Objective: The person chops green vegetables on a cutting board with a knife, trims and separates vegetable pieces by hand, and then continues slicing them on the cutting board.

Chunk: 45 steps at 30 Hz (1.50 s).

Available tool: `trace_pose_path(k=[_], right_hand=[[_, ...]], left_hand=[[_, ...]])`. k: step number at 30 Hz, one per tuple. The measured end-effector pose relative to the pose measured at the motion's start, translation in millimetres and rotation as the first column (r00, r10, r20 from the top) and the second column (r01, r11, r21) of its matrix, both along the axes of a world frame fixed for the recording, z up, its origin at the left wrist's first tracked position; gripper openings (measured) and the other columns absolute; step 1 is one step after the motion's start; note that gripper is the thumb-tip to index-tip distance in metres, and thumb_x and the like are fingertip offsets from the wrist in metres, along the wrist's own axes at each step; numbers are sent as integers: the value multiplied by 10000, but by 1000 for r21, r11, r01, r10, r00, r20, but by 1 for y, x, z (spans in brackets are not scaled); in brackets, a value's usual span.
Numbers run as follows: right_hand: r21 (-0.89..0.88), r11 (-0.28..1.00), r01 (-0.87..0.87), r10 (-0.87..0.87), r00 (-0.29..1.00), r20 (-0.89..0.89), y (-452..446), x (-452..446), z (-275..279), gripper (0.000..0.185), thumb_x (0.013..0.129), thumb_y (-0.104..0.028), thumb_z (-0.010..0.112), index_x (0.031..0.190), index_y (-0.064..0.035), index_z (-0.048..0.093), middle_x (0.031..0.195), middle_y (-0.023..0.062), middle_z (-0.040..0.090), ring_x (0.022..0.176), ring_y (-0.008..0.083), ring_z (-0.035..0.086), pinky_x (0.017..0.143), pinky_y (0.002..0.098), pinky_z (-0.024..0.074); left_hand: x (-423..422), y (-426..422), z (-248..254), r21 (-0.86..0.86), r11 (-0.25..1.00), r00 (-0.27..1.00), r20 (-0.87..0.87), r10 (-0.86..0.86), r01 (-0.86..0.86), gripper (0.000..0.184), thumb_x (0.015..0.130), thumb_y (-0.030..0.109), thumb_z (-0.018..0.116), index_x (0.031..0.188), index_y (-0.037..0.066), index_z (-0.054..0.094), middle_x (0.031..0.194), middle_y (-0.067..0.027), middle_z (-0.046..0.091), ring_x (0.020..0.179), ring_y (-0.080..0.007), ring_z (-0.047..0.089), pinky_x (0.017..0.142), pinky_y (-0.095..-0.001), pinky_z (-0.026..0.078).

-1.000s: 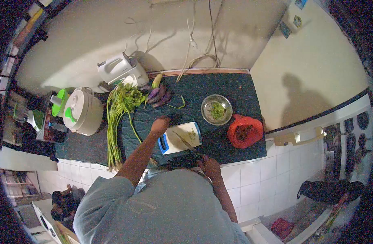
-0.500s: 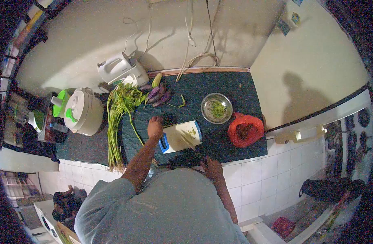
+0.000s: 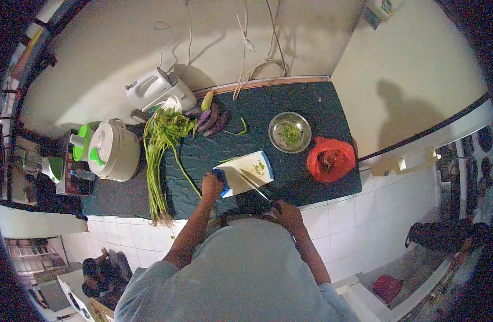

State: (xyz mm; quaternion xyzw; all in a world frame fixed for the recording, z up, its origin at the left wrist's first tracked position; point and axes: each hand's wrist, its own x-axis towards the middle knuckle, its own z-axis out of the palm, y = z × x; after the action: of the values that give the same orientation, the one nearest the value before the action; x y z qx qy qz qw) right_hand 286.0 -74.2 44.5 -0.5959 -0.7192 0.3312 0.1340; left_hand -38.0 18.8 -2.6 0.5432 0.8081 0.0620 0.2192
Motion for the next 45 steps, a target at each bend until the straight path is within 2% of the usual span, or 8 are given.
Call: trace_pose_path(k=[7,9,10,12,17,26,36,45], right_hand=[[9,1000,2,-2,998,63,14,17,25,319,890,-350,650,1030,-64,627,859,184,686,797,388,665,689,470,518],[16,1000,8,-8,999,43,15,23,22,329,891,-351,648,1042,-59,628,864,183,686,801,385,665,690,469,516],[61,997,42,-44,999,30,13,25,20,327,894,-348,645,1041,-57,631,866,178,686,802,382,665,688,466,515],[109,991,81,-82,997,12,18,24,23,325,897,-346,641,1041,-55,634,868,173,686,803,379,665,686,463,515],[-3,1000,-24,24,999,33,36,22,65,310,916,-356,615,995,-59,656,899,165,689,814,360,668,696,442,524],[234,972,-27,51,994,-100,61,4,84,340,917,-384,611,958,-48,644,887,153,683,794,346,671,659,436,526],[248,868,430,-406,903,-143,119,16,51,286,935,-300,603,858,-25,610,765,215,639,716,404,641,617,461,490],[250,909,333,-342,940,-8,119,27,59,399,956,-406,538,931,-21,641,761,226,649,718,408,652,643,506,512]], left_hand=[[-16,5,24,-109,993,983,182,-14,34,412,804,197,657,1130,-33,554,1028,-193,648,937,-350,673,781,-436,544],[-19,5,23,-42,984,669,728,148,-172,318,872,211,620,1121,23,559,982,-110,633,834,-244,652,727,-392,537],[-14,4,20,-35,986,671,728,139,-165,318,872,211,620,1121,23,559,982,-110,633,834,-244,652,727,-392,537],[-3,-1,16,-150,912,145,965,219,-381,220,940,185,540,1100,35,561,930,-57,592,752,-163,578,681,-347,518],[3,-4,54,-106,915,198,960,196,-390,168,978,184,502,1066,53,562,853,-33,567,685,-135,544,626,-317,489],[25,29,136,-132,768,89,967,239,-626,172,984,215,516,1075,84,581,738,4,515,613,-128,525,592,-288,480],[67,74,125,61,878,184,982,31,-475,102,994,187,515,983,95,560,734,28,477,637,-87,470,589,-280,467],[93,79,119,-6,879,188,976,109,-477,126,992,189,489,1018,87,558,754,24,504,640,-96,499,587,-281,476]])
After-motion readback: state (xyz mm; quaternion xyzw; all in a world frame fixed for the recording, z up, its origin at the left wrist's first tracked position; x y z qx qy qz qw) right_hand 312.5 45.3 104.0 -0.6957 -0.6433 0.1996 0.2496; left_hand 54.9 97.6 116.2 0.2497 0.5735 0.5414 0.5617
